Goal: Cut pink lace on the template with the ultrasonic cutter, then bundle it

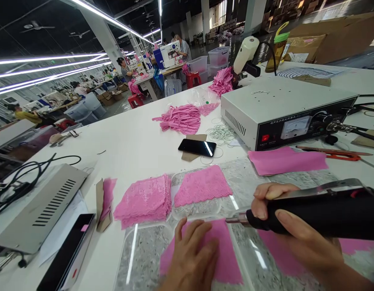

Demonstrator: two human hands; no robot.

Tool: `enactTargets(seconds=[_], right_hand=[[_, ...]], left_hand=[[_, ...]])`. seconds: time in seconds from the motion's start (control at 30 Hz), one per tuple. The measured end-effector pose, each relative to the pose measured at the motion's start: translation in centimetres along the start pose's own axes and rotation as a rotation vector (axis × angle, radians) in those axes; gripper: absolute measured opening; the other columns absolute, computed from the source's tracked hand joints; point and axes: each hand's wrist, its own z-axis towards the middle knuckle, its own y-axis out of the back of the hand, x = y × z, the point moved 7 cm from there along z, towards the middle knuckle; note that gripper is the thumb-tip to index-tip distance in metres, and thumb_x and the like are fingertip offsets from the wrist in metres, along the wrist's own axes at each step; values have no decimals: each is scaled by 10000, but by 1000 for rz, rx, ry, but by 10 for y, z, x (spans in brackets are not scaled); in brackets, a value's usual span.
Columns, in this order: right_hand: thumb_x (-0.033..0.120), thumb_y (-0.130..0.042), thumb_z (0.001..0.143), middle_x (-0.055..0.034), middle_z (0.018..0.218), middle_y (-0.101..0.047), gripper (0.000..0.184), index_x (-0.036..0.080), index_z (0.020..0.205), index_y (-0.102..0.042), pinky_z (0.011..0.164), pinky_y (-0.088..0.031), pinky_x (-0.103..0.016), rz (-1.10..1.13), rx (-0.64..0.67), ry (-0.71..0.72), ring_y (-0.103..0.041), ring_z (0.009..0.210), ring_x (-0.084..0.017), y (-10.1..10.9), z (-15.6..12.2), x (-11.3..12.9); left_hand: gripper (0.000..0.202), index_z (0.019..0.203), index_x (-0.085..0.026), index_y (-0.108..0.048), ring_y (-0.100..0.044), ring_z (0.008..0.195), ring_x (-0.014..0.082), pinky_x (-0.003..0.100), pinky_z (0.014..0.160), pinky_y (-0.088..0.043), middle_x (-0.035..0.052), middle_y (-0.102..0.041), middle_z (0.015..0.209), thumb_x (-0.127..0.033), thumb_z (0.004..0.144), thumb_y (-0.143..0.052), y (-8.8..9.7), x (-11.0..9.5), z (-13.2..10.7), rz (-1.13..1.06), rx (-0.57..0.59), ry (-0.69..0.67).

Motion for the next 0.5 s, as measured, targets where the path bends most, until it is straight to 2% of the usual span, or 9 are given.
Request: enactTargets(seconds=[0.13,0.23,0.5], right_hand=[[277,-659,866,-40,818,-599,82,274,944,-636,617,-541,-344,-4,7,-16,-581,644,-175,0,0,-5],[272,-654,874,-36,807,-598,73,274,943,-631,606,-546,-337,-12,23,-12,-570,632,-165,-4,0,-5],[282,-661,878,-11,814,-585,64,252,854,-610,579,-544,-313,-62,36,42,-595,601,-141,-15,2,3]], left_hand=[[98,899,-200,-668,-640,979,165,393,1111,-304,42,-712,991,-186,910,-573,1,-5,-20,44,-144,-29],[108,833,-206,-664,-662,917,140,374,1137,-277,13,-730,928,-159,895,-589,-2,-9,-30,65,-229,-28],[193,783,-207,-674,-675,824,118,375,1160,-253,-9,-737,825,-226,936,-559,-10,-18,-44,61,-285,-55]])
